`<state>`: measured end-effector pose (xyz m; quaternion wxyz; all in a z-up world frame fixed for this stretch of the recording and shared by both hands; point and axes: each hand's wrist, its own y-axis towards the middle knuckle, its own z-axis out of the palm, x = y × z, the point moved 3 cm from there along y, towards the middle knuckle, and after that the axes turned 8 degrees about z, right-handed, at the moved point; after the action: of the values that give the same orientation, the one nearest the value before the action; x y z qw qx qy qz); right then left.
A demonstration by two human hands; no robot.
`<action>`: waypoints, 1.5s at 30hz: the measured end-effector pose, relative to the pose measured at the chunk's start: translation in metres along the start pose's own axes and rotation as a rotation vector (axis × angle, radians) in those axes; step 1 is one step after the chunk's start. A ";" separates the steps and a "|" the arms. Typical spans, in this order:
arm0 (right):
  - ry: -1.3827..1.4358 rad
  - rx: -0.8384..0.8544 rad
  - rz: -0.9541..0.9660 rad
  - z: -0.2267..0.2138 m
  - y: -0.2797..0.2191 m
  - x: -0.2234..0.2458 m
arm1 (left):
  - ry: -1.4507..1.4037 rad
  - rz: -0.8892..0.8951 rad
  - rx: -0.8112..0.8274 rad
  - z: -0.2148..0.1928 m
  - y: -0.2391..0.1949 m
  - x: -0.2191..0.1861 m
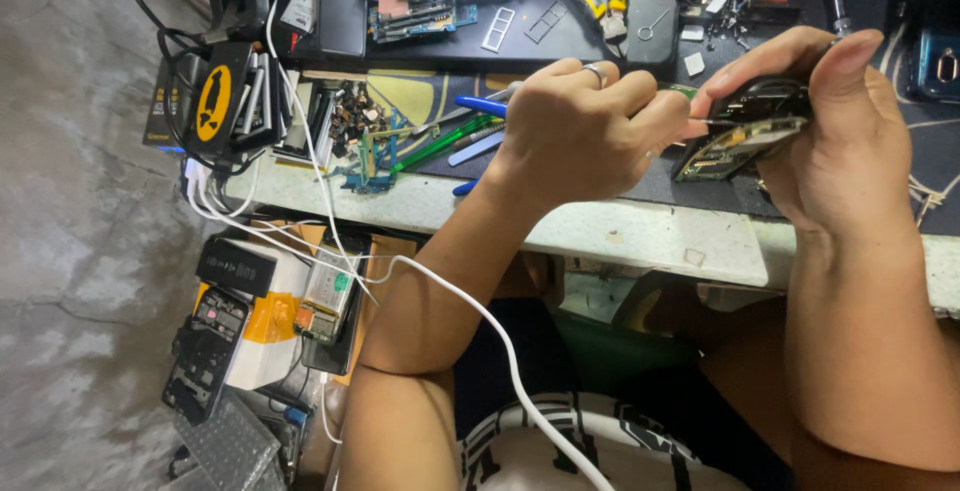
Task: The person disassembles a mobile phone, removes the back cover, and uses a screwdriver to unscrew components on the circuit board. They handle the phone casing and internal parts while working at a cluttered electronics repair bench.
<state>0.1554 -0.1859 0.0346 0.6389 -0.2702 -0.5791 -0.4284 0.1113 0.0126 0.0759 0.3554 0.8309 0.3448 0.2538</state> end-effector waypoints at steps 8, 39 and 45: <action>-0.025 -0.028 0.073 0.006 0.001 0.014 | 0.126 -0.202 0.122 -0.015 -0.001 -0.029; -1.116 -0.406 -0.475 0.015 -0.049 0.020 | -0.062 -0.519 0.154 -0.018 -0.015 -0.050; -1.256 -0.491 -0.580 0.025 -0.054 0.015 | -0.092 -0.531 0.149 -0.019 -0.011 -0.054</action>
<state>0.0957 -0.1944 0.0455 -0.0314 -0.4361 -0.7716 -0.4619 0.0602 -0.0142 0.0701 0.3627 0.7460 0.5515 0.0881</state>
